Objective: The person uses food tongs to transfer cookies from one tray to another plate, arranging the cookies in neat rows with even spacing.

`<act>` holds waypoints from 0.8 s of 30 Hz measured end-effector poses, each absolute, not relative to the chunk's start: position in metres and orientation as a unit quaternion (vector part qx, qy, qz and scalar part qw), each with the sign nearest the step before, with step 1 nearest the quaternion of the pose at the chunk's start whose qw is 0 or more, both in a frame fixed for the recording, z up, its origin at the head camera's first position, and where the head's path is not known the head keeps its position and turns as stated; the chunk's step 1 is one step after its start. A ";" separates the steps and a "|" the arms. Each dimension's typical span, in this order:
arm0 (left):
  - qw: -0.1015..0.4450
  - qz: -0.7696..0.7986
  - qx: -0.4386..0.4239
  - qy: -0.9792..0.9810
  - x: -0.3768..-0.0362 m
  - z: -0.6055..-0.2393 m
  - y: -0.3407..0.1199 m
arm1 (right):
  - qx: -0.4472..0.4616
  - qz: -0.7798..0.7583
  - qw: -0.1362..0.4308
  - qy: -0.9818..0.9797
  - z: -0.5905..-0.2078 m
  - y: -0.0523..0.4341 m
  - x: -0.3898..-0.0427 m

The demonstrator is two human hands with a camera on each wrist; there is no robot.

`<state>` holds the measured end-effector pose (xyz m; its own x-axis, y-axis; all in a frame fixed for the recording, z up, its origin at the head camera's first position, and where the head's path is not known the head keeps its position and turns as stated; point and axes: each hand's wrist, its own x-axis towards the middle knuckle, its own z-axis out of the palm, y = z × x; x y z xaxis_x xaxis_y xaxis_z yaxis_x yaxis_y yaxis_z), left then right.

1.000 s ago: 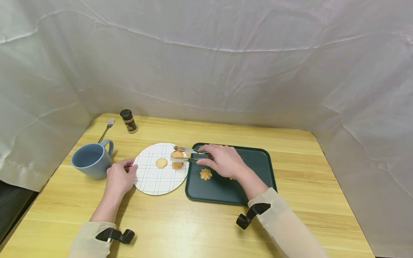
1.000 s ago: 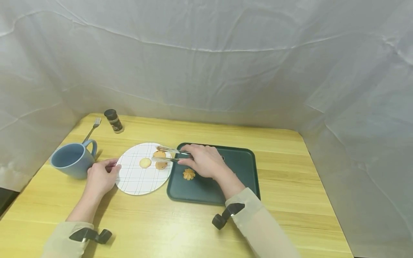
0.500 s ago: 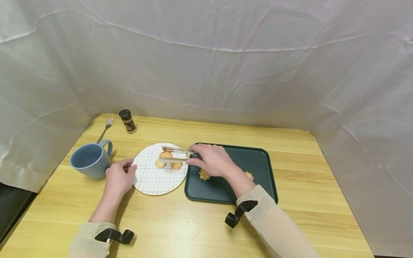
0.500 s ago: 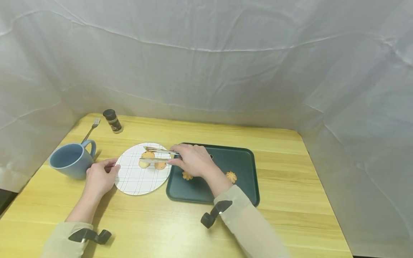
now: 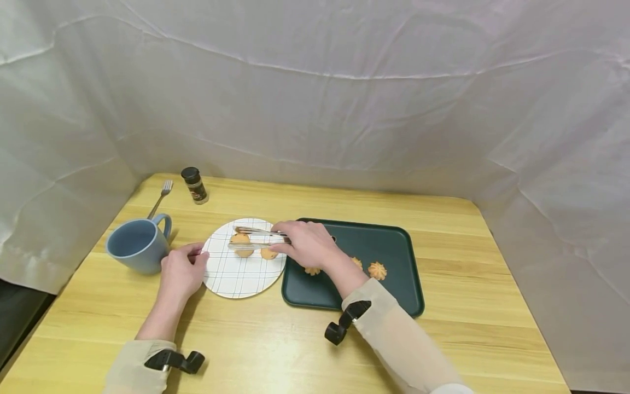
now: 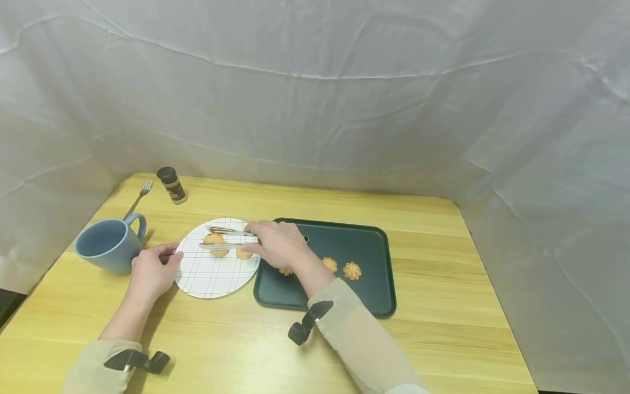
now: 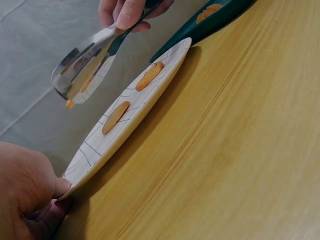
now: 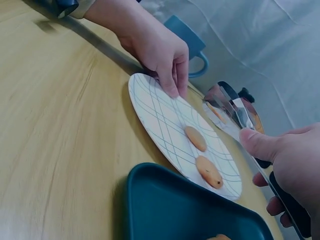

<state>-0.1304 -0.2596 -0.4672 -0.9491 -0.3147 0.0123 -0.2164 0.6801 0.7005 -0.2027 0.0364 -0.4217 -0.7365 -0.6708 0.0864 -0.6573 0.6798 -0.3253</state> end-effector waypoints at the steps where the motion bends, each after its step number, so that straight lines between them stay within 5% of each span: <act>1: 0.066 -0.372 0.145 -0.914 -0.130 -0.467 -0.260 | -0.363 -0.169 0.021 0.916 -0.422 0.034 -0.203; 24: 0.080 -0.370 0.136 -0.916 -0.131 -0.472 -0.257 | -0.349 -0.111 0.032 0.930 -0.435 -0.012 -0.203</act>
